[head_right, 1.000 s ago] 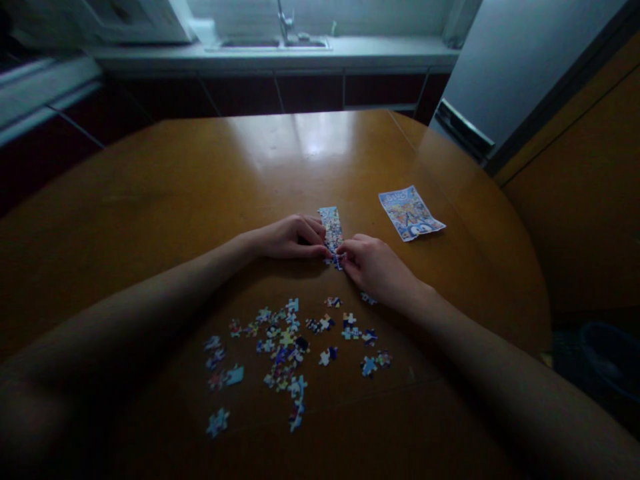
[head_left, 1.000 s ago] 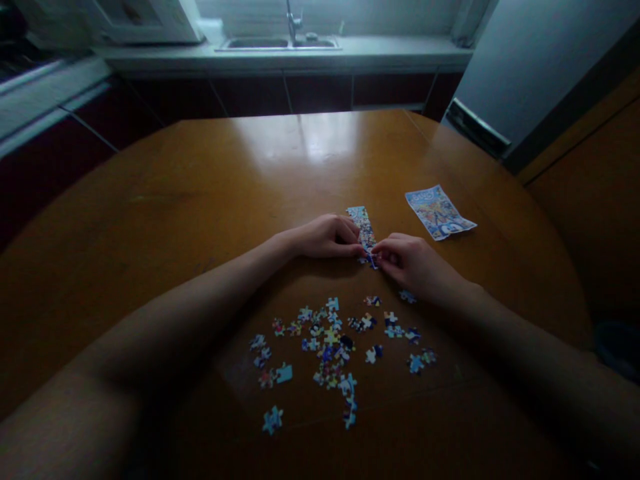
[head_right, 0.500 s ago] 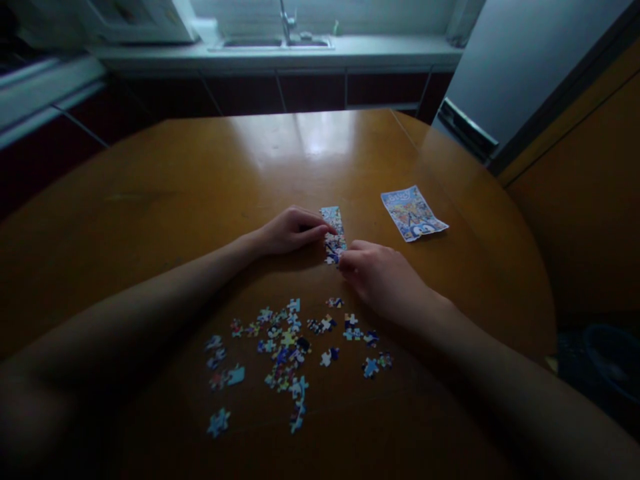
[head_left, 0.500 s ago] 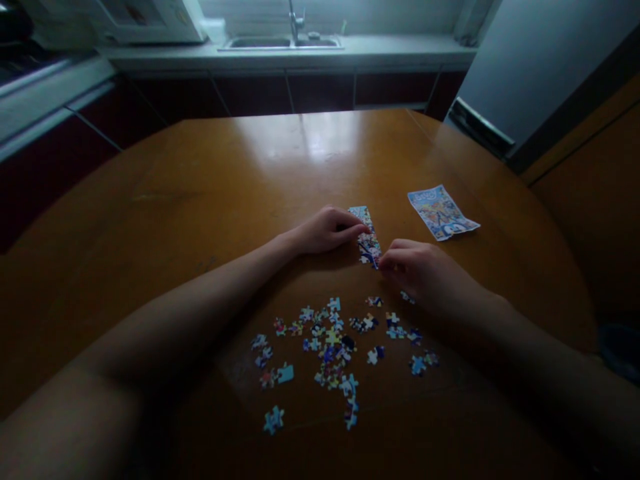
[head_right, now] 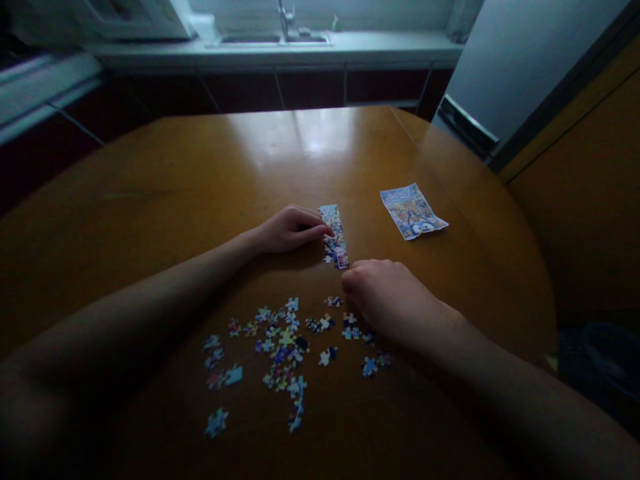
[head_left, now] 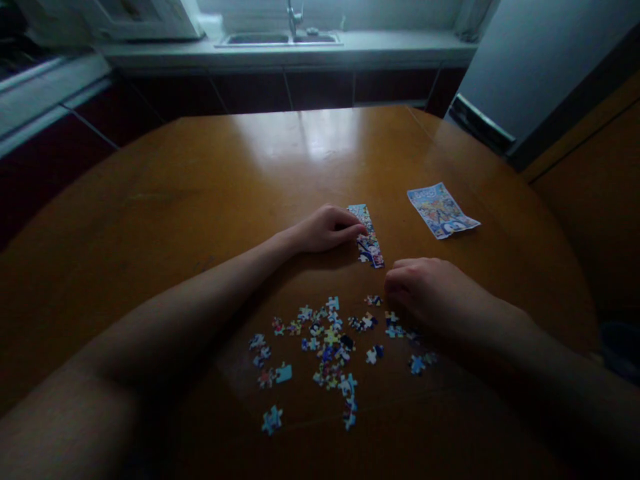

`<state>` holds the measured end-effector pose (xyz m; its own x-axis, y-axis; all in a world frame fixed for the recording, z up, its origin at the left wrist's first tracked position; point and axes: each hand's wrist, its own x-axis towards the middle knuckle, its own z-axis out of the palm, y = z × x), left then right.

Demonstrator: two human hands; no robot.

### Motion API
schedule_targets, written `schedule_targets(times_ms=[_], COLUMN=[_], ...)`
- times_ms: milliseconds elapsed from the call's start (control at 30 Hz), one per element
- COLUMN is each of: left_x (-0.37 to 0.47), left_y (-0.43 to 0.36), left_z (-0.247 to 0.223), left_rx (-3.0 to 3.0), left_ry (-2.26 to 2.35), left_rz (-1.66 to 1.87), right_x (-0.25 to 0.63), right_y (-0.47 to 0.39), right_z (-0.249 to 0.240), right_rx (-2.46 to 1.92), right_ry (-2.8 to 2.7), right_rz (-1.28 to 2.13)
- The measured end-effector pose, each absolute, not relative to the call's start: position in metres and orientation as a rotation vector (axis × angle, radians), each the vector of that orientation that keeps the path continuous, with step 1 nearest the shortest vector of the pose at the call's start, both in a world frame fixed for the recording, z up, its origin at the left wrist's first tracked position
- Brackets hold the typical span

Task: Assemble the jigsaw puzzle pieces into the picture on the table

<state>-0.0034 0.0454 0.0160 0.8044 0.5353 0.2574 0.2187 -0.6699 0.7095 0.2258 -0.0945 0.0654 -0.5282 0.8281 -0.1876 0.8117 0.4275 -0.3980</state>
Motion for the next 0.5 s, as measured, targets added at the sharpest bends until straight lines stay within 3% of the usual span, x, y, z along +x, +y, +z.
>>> schedule_targets(times_ms=[233, 500], left_x=[-0.004, -0.003], left_y=[0.045, 0.044], left_z=[0.018, 0.018], left_rx=[2.311, 2.280], left_ry=[0.544, 0.551], left_rz=[0.586, 0.605], right_x=[0.215, 0.227], right_y=[-0.106, -0.107], right_z=[0.067, 0.069], right_rx=[-1.246, -1.412], right_ry=[-2.668, -2.732], right_rz=[0.832, 0.768])
